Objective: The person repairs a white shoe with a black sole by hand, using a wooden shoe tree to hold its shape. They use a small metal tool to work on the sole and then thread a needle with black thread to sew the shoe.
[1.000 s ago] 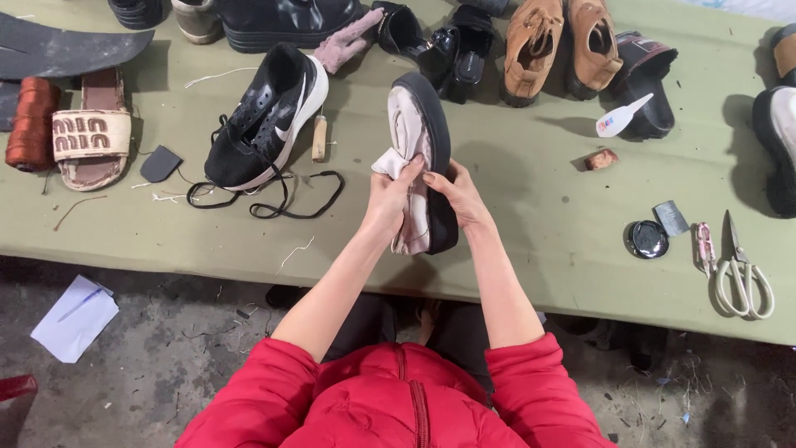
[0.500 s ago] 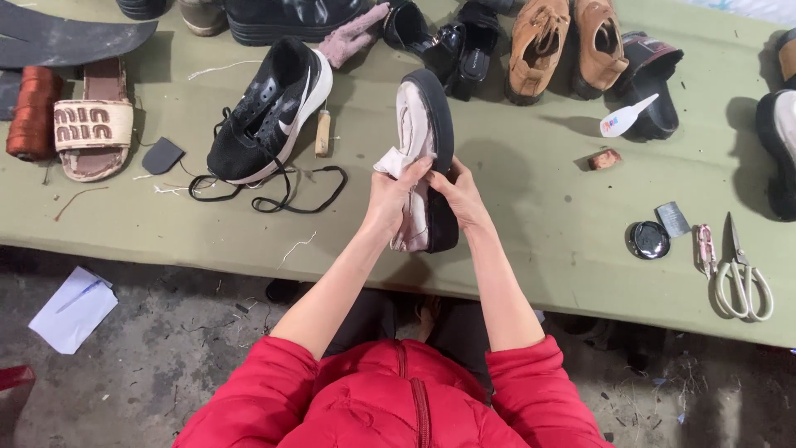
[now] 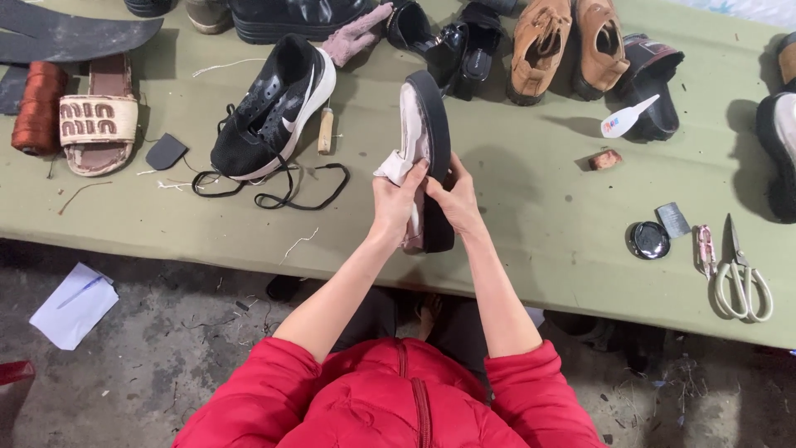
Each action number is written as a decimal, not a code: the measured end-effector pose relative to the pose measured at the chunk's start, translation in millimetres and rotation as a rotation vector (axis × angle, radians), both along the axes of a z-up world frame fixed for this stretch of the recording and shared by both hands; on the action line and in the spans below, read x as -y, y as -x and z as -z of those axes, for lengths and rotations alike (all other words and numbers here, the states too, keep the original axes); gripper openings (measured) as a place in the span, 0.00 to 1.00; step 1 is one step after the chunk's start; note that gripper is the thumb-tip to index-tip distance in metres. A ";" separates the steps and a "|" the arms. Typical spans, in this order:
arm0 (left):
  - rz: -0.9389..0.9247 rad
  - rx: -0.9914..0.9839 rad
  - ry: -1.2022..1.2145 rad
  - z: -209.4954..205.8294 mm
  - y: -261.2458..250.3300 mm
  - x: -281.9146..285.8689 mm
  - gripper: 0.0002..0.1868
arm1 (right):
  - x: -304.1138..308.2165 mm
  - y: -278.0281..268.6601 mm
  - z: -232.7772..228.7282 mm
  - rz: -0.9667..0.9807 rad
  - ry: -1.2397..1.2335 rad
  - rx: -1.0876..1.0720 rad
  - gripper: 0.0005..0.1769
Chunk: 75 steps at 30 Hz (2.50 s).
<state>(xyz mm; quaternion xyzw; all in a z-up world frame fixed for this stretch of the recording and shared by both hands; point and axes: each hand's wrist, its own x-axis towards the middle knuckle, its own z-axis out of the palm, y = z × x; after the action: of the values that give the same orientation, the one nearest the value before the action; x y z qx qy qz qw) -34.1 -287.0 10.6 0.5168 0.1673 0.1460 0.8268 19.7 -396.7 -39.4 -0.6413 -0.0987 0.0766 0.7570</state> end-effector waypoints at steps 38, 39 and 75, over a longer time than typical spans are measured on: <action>0.046 -0.013 -0.289 114.6 -69.1 -64.1 0.47 | 19.5 5.9 60.2 0.402 1.043 1.112 0.22; 0.037 -0.001 -0.272 116.6 -68.1 -61.4 0.47 | 17.9 6.3 65.1 0.440 1.030 1.120 0.19; 0.015 -0.215 -0.303 85.0 -79.2 -43.2 0.61 | 1.3 -25.9 74.7 0.616 1.104 1.270 0.22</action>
<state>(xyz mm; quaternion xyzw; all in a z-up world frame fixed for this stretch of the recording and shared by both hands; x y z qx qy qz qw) 45.1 -243.8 -74.4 0.6494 0.2267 0.1072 0.7179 45.6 -398.0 -114.2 -0.8338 -0.2715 -0.4627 0.1303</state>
